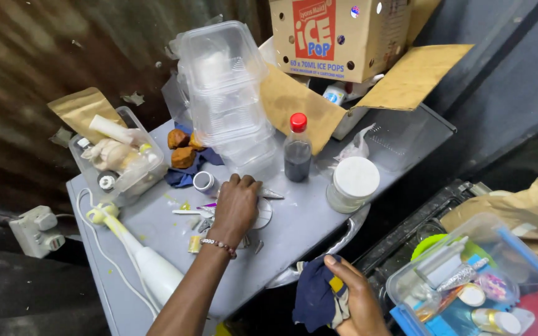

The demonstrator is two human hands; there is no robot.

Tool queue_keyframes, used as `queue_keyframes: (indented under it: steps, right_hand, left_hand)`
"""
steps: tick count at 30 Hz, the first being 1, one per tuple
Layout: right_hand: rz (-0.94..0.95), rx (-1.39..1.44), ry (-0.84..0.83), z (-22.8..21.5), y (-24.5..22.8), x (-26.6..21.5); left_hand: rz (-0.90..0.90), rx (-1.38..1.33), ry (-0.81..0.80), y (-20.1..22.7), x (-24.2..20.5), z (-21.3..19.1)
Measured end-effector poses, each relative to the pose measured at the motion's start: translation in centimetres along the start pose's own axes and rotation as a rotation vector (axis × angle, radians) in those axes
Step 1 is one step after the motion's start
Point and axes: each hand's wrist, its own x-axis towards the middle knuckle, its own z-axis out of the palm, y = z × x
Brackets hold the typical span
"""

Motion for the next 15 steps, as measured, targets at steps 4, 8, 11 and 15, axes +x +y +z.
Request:
queue_keyframes:
  steps: [4, 8, 11, 15]
  right_hand:
    - [0.062, -0.051, 0.097, 1.3, -0.3, -1.0]
    - [-0.025, 0.019, -0.030, -0.6, 0.6, 1.0]
    - [-0.082, 0.049, -0.100, -1.2, 0.4, 2.1]
    - [-0.112, 0.087, -0.276, 2.7, -1.9, -0.4]
  left_hand:
    - [0.037, 0.055, -0.018, -0.1, 0.6, 0.8]
    - [0.078, -0.040, 0.117, -0.1, 0.2, -0.1]
    - [0.082, -0.187, 0.229, 0.9, -0.8, -2.6]
    - [-0.053, -0.515, 0.379, 4.6, -3.6, -8.6]
